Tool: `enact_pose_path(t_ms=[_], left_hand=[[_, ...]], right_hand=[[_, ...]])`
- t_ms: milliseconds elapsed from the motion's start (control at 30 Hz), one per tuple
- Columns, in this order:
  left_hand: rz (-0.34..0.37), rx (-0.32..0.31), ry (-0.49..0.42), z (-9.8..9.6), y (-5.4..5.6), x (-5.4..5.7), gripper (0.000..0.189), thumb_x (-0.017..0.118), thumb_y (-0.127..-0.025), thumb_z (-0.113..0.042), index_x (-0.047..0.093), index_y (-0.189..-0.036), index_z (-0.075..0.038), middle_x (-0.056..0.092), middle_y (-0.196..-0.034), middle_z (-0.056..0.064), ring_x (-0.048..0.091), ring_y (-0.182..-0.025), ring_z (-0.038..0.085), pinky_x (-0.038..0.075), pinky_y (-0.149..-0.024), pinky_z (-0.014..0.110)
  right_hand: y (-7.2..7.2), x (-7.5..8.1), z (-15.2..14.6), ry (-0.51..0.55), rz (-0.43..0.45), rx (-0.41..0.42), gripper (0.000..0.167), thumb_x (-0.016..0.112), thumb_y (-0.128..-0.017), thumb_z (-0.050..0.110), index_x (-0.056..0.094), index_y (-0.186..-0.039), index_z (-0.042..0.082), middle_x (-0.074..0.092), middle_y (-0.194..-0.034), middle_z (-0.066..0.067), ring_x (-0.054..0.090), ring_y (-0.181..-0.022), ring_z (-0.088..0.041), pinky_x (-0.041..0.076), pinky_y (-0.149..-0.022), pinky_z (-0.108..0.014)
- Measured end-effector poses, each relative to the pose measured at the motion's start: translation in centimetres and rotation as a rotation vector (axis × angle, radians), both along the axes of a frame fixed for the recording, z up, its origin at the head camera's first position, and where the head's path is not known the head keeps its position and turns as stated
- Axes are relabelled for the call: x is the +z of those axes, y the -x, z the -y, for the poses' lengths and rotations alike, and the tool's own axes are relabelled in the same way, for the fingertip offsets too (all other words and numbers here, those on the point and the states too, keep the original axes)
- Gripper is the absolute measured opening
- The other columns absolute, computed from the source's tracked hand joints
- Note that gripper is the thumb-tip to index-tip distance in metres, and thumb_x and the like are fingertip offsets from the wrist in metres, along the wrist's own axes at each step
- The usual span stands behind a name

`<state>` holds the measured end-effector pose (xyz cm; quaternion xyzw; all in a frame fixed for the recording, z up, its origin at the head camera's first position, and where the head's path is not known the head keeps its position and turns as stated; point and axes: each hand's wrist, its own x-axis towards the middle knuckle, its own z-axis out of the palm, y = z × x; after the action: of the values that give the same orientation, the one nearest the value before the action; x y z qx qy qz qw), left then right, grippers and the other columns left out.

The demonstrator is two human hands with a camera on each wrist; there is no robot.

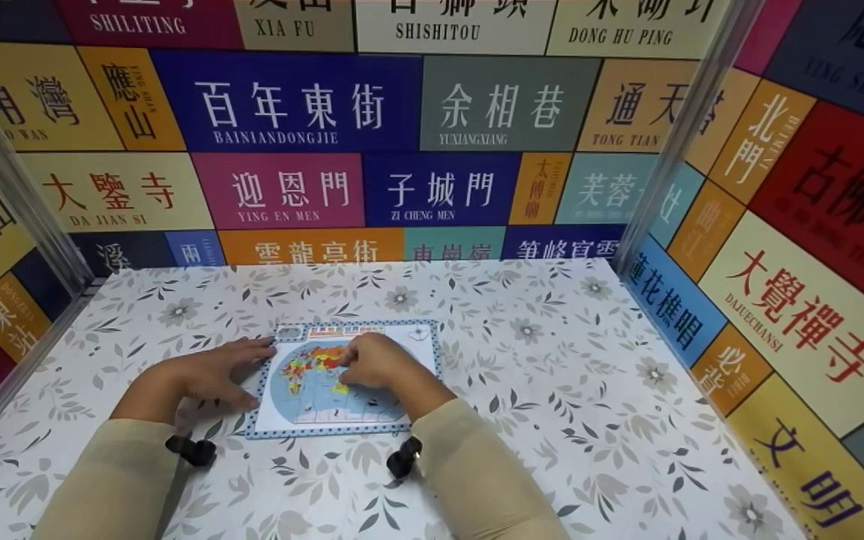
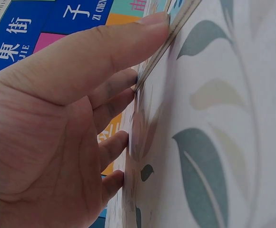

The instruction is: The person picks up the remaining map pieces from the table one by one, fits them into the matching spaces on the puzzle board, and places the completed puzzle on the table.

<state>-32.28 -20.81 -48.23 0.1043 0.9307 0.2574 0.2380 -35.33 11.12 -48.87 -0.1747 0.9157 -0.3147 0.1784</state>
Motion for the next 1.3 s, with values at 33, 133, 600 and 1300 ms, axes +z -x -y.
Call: enact_pose_path(t_ms=[33,133,600,1300], left_hand=[[-0.001,-0.001,0.0,0.0,-0.03,0.02,0.098,0.092,-0.081,-0.038,0.041,-0.165,-0.037,0.019,-0.181,-0.013,0.003,-0.171,0.032,0.008,-0.136,0.068],[0.004,0.004,-0.005,-0.01,-0.12,0.04,0.098,0.093,-0.081,-0.038,0.041,-0.165,-0.038,0.019,-0.181,-0.013,0.003,-0.171,0.032,0.007,-0.135,0.069],[0.055,0.071,-0.062,-0.14,-0.45,0.42,0.101,0.095,-0.078,-0.034,0.042,-0.164,-0.042,0.017,-0.18,-0.019,0.0,-0.171,0.029,0.003,-0.135,0.069],[0.039,0.045,-0.041,-0.03,-0.28,0.25,0.1,0.094,-0.08,-0.036,0.041,-0.164,-0.041,0.017,-0.181,-0.016,0.001,-0.171,0.031,0.005,-0.134,0.07]], right_hand=[[0.0,-0.03,0.01,0.001,-0.001,0.001,0.014,0.085,-0.091,0.026,0.08,-0.104,0.025,0.071,-0.095,0.005,0.06,-0.086,-0.013,0.05,-0.077,-0.03],[0.02,-0.06,0.03,-0.003,-0.004,0.002,0.014,0.085,-0.09,0.026,0.081,-0.103,0.025,0.072,-0.093,0.005,0.06,-0.084,-0.013,0.049,-0.076,-0.029],[0.04,0.15,-0.04,-0.031,-0.003,0.013,0.011,0.085,-0.091,0.029,0.08,-0.1,0.025,0.073,-0.091,0.005,0.06,-0.081,-0.013,0.049,-0.073,-0.029],[0.02,0.69,-0.93,0.038,0.01,0.0,0.018,0.081,-0.096,0.022,0.083,-0.113,0.025,0.074,-0.097,0.003,0.057,-0.077,-0.014,0.047,-0.068,-0.028]])
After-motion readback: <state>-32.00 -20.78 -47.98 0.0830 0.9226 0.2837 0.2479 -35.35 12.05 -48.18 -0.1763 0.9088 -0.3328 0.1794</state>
